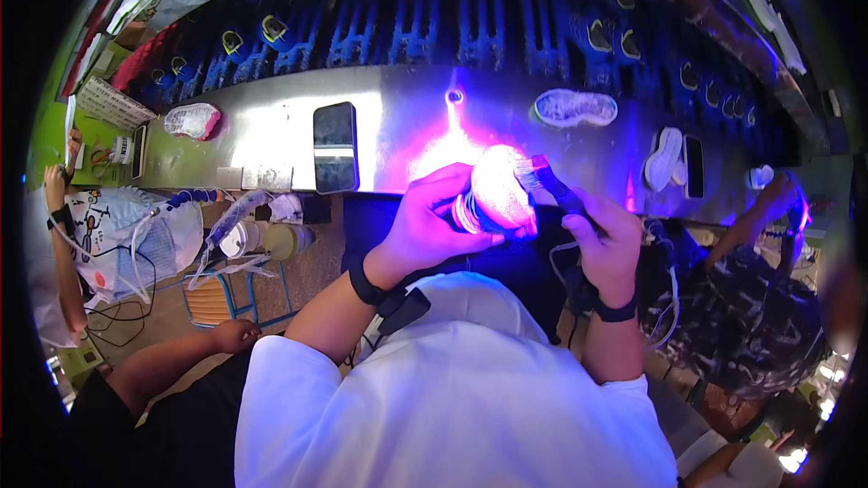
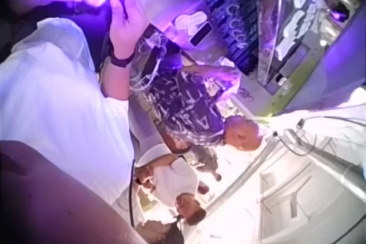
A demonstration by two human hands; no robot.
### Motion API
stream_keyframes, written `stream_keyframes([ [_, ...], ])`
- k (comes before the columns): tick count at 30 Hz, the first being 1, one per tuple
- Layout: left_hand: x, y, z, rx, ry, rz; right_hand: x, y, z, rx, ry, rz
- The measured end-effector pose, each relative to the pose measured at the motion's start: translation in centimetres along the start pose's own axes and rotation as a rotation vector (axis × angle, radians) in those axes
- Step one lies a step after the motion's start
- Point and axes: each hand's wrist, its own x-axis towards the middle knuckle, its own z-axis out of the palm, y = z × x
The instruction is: Brushing adhesive or primer onto shoe components and passing them along an assembly line conveyor belt under a UV light.
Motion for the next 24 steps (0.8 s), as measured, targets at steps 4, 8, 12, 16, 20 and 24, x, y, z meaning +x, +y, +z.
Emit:
stream_keyframes([
  [4, 1.4, 0.3, -0.5, -0.569, 0.089, -0.276, 0.7, -0.3, -1.1, -0.34, 0.017, -0.165],
  [8, 5.3, -1.3, -6.7, -0.638, 0.065, -0.528, 0.4, 2.4, -1.9, -0.354, -0.15, 0.018],
  [12, 12.6, -8.7, -13.6, -0.08, 0.347, -0.409, -0.9, 9.0, -2.6, 0.039, 0.117, 0.363],
  [16, 19.2, -12.5, -23.1, 0.909, 0.42, -0.536, -2.8, 12.0, -3.9, 0.096, 0.171, 0.511],
  [20, 22.4, -17.6, -29.2, 1.248, 0.359, -0.599, -4.1, 12.5, -3.5, 0.053, 0.285, 0.52],
  [24, 24.0, -20.8, -29.6, 1.304, 0.182, -0.831, -3.3, 13.3, -4.0, -0.082, 0.338, 0.452],
])
